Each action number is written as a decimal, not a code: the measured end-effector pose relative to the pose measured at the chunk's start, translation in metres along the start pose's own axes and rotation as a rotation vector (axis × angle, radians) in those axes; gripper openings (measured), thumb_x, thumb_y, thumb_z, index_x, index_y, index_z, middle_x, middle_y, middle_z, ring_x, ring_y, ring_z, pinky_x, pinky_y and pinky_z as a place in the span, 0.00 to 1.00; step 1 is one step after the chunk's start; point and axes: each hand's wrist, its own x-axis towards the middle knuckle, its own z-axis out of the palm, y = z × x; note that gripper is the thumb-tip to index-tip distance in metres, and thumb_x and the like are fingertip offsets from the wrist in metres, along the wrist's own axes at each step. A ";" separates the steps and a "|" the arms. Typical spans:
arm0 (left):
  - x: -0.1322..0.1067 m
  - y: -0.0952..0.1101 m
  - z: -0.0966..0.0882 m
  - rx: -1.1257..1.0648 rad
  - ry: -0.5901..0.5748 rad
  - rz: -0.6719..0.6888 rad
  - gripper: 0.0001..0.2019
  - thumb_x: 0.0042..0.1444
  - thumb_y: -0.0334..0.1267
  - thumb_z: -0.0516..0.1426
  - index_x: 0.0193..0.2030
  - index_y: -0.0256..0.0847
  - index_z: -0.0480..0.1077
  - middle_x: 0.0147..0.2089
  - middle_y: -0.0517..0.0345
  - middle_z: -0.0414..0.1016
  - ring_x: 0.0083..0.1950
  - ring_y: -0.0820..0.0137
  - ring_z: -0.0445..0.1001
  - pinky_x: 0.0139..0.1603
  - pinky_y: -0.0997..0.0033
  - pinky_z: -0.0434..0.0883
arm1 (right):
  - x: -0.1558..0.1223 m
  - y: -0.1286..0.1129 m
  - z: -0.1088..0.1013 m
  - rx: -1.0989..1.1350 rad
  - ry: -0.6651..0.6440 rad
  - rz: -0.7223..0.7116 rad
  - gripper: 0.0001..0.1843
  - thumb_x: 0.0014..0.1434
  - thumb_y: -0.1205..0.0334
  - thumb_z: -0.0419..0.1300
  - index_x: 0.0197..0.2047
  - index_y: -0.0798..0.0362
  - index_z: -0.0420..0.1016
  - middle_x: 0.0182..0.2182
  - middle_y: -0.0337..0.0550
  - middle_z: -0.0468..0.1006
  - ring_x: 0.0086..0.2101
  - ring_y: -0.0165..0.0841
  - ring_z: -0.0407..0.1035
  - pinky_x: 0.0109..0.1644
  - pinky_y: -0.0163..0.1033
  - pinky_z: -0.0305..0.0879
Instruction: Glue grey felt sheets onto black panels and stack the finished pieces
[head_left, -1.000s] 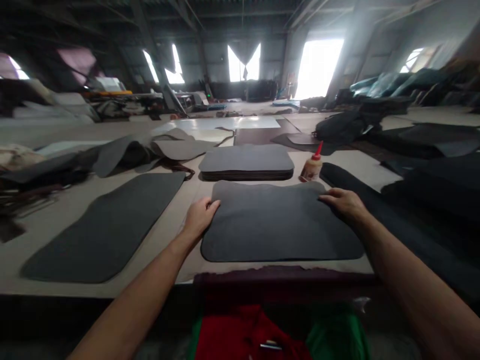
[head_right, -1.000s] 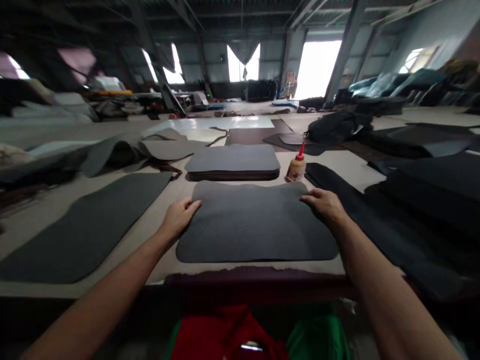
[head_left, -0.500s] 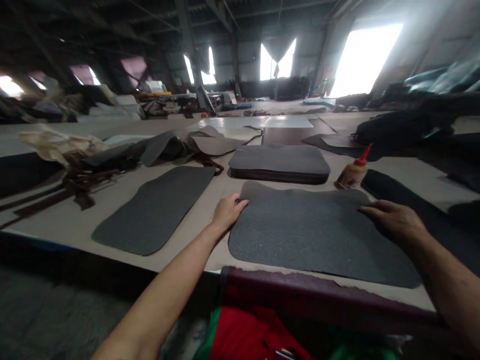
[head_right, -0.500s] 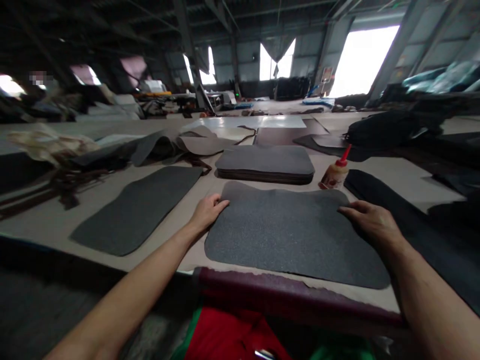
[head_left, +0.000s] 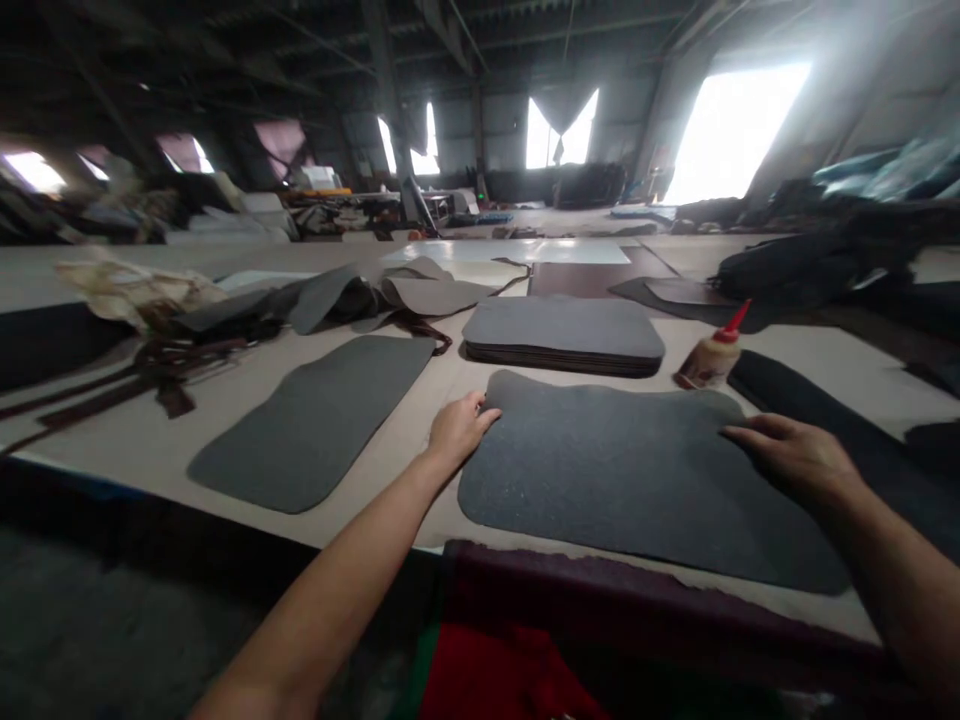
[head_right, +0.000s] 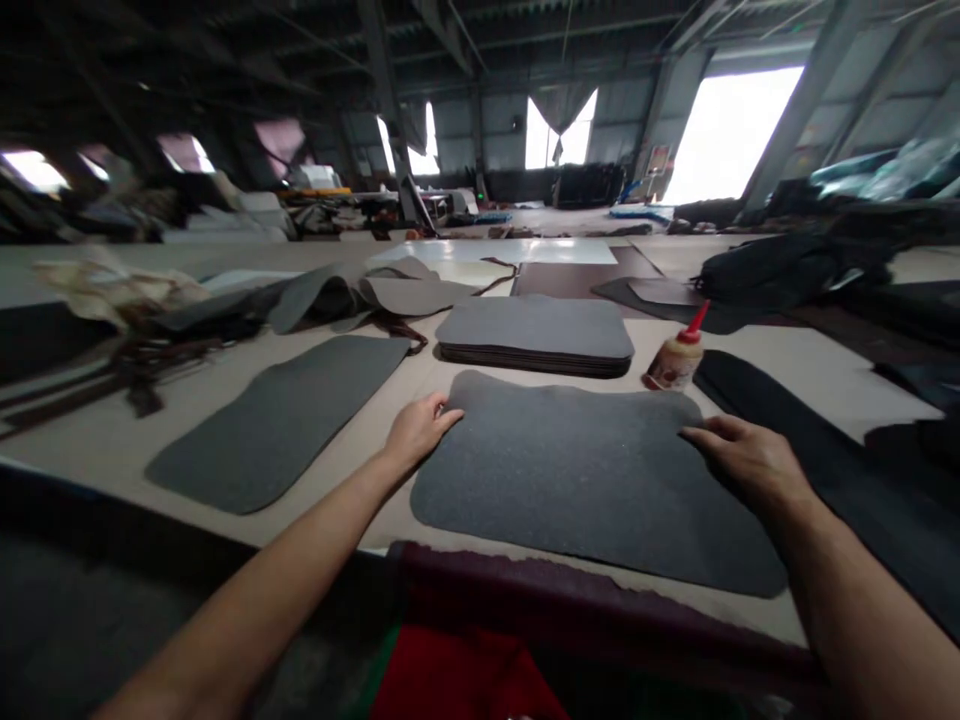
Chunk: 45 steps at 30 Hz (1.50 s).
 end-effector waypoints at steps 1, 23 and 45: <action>0.000 0.001 0.000 0.019 -0.001 0.000 0.13 0.63 0.50 0.59 0.45 0.42 0.74 0.40 0.54 0.79 0.40 0.63 0.75 0.35 0.68 0.60 | 0.002 0.003 0.001 0.015 -0.016 -0.003 0.24 0.51 0.45 0.68 0.45 0.53 0.81 0.34 0.47 0.81 0.29 0.35 0.72 0.35 0.41 0.64; -0.014 0.085 0.004 0.127 -0.058 0.536 0.22 0.65 0.50 0.54 0.60 0.39 0.69 0.66 0.48 0.65 0.68 0.56 0.61 0.68 0.57 0.61 | -0.097 -0.094 0.017 -0.295 -0.036 -0.770 0.28 0.68 0.45 0.50 0.63 0.54 0.68 0.59 0.49 0.72 0.59 0.38 0.65 0.65 0.41 0.59; -0.003 0.040 0.029 0.255 -0.287 0.484 0.36 0.65 0.63 0.43 0.74 0.47 0.52 0.76 0.58 0.45 0.77 0.57 0.44 0.74 0.47 0.47 | -0.083 -0.008 0.022 -0.646 -0.001 -0.182 0.48 0.67 0.34 0.38 0.70 0.71 0.54 0.69 0.68 0.54 0.68 0.53 0.48 0.69 0.54 0.47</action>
